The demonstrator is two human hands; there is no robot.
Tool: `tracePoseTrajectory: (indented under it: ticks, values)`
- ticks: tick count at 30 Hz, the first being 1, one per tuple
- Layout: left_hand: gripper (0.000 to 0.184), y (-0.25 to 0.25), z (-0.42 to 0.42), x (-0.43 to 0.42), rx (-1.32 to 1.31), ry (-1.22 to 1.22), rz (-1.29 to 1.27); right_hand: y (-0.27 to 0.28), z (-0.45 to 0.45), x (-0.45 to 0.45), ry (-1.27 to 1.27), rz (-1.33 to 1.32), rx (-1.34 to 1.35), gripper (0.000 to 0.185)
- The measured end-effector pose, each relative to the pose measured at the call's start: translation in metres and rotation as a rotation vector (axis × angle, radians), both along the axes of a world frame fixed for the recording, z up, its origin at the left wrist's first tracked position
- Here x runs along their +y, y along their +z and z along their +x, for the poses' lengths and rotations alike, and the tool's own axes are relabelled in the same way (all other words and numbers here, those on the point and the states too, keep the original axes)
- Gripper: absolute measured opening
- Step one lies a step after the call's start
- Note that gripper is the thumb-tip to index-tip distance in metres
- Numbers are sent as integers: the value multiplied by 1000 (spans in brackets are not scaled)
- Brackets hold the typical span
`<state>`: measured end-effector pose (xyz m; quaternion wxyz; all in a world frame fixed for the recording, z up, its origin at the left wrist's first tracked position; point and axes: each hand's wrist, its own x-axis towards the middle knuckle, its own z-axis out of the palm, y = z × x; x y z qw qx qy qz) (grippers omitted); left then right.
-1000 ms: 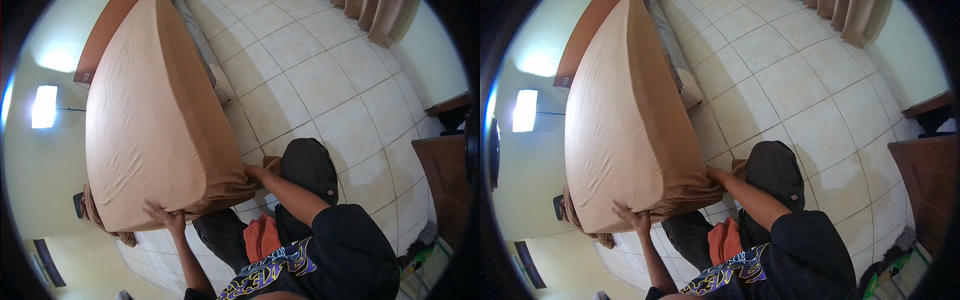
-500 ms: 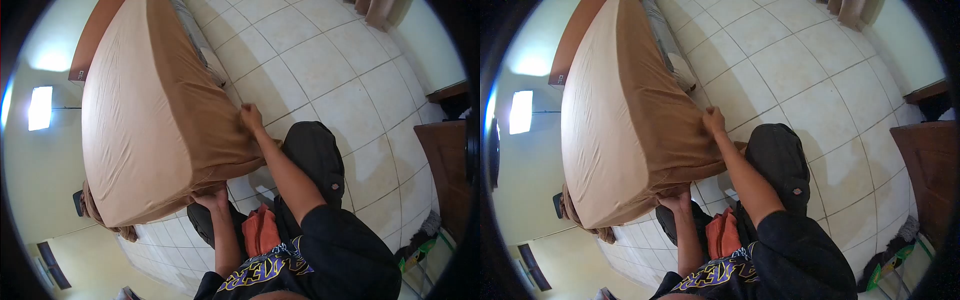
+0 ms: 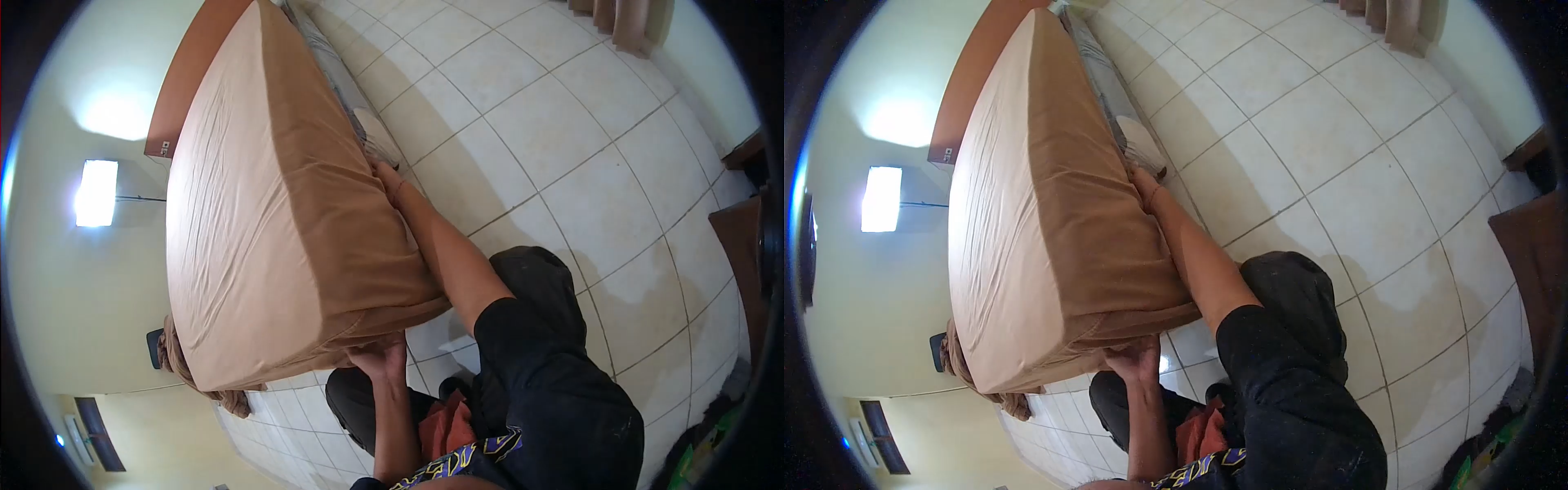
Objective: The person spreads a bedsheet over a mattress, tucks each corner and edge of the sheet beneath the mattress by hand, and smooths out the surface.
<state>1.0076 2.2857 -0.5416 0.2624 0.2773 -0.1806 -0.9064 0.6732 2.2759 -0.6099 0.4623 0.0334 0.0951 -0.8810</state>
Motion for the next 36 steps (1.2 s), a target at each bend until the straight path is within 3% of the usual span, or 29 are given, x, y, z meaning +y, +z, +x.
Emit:
tracePoseTrajectory:
  ticks: [4, 6, 7, 9, 10, 12, 15, 19, 21, 24, 27, 34, 36]
  values:
    - [60, 12, 8, 0, 62, -53, 172, -46, -25, -33, 51, -112, 12, 56]
    - [58, 23, 5, 2, 31, -12, 132, -63, -34, -45, 41, 204, -48, 45]
    - [56, 28, 6, 4, -1, 30, 102, -57, -32, -42, 44, 204, -51, 45]
    - [54, 41, 10, 3, -35, 64, 81, -35, -25, -36, -267, 1151, 983, 40]
    - [53, 48, 13, 1, -63, 95, 61, -27, -18, -44, -257, 1151, 984, 40]
    - [53, 67, 15, -3, -20, 51, 43, -12, -6, -62, -457, 611, 807, 40]
    - [51, 90, 19, -17, 60, -49, -47, 9, -13, -55, -281, 530, 894, 42]
    - [53, 86, 15, -21, 84, -157, -94, 11, -17, -43, -247, 653, 962, 38]
    - [58, 71, 8, -17, 34, -142, 66, -2, -9, -30, -245, 713, 1023, 39]
    - [60, 47, -3, -4, -44, -201, 2, -20, -6, -20, -240, 805, 1104, 39]
    - [63, 16, 4, -18, 6, -210, 96, -33, -3, -22, -224, 901, 1160, 39]
    - [64, 7, 4, -10, -29, -166, 31, -73, -3, -23, -78, 1077, 1311, 40]
    - [64, 9, 6, -7, -31, -112, 119, -85, -11, -23, -14, 1123, 1354, 41]
